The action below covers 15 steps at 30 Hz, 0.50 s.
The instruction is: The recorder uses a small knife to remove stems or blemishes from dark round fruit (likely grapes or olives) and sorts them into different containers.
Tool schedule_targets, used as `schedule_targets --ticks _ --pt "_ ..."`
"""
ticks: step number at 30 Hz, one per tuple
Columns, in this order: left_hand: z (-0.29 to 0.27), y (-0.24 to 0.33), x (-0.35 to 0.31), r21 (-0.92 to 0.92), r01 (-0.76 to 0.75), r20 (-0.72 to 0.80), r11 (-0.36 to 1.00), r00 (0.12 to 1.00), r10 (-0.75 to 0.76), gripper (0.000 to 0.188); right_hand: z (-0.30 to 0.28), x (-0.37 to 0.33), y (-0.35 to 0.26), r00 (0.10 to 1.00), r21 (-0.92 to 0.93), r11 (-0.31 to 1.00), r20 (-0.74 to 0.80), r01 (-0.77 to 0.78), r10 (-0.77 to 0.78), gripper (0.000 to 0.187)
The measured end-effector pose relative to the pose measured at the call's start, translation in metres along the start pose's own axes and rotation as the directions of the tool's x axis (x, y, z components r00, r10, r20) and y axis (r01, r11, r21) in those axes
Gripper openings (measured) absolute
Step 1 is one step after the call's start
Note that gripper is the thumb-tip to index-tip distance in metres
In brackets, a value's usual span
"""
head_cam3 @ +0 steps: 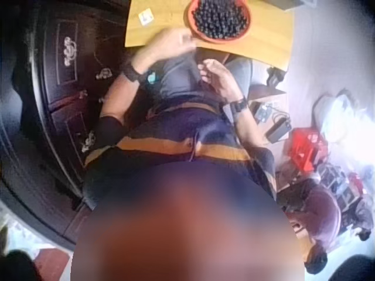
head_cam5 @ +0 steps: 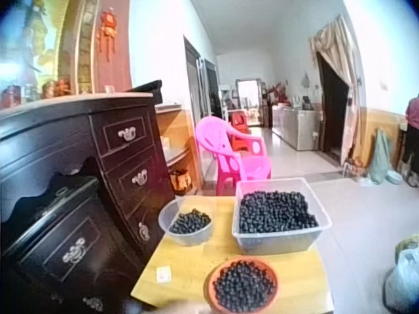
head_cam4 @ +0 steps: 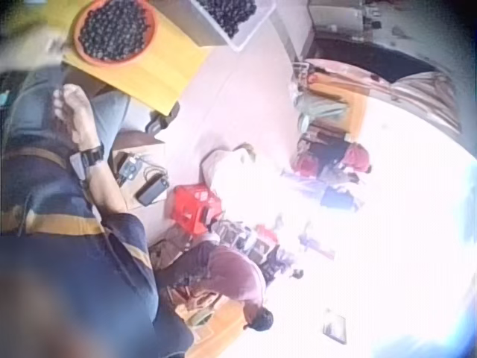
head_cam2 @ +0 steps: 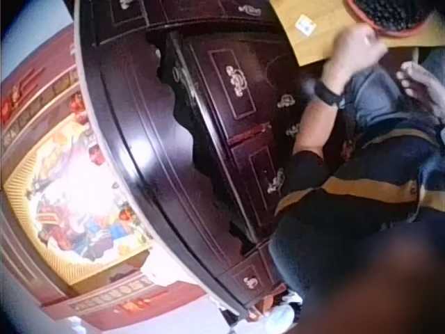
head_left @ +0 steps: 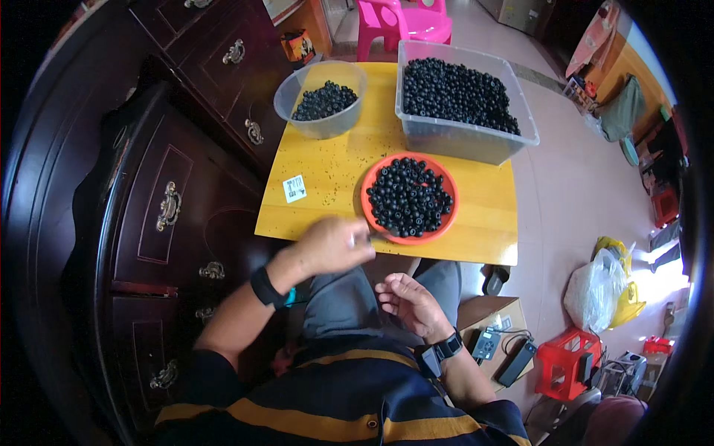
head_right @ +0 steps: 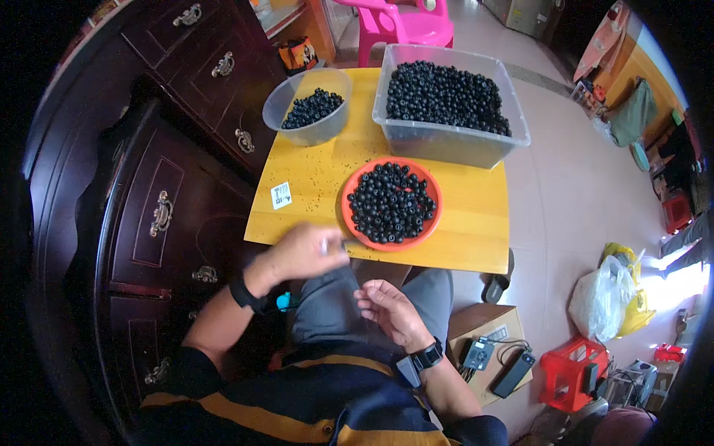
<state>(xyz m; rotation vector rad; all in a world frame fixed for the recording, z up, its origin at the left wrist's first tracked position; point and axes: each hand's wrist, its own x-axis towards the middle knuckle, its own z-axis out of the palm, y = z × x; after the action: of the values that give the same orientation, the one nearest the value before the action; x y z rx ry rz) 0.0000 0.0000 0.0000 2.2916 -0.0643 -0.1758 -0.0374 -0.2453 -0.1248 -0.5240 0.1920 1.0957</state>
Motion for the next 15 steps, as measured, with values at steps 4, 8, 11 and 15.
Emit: schedule_targets --ticks 4,8,11,15 --pt "-0.040 -0.001 0.045 -0.222 -0.157 -0.381 0.962 0.922 0.063 0.032 0.020 -0.006 -0.022 0.962 -0.504 0.834 -0.025 0.223 -0.272 0.014" --pt "-0.032 -0.036 0.053 -0.113 -0.280 -0.513 0.953 0.838 0.185 0.040 0.041 -0.003 -0.045 0.826 -0.875 0.326 0.134 0.358 -0.547 0.014" --pt "-0.006 -0.038 0.028 -0.063 0.057 -0.217 0.996 0.974 -0.069 0.041 0.053 0.007 -0.066 0.641 -0.920 -0.182 0.374 0.347 -0.670 0.024" --pt "0.027 -0.070 0.004 -0.058 0.117 -0.277 0.991 0.952 -0.128 0.041 0.059 0.028 -0.078 0.576 -0.817 -0.528 0.553 0.233 -0.602 0.033"
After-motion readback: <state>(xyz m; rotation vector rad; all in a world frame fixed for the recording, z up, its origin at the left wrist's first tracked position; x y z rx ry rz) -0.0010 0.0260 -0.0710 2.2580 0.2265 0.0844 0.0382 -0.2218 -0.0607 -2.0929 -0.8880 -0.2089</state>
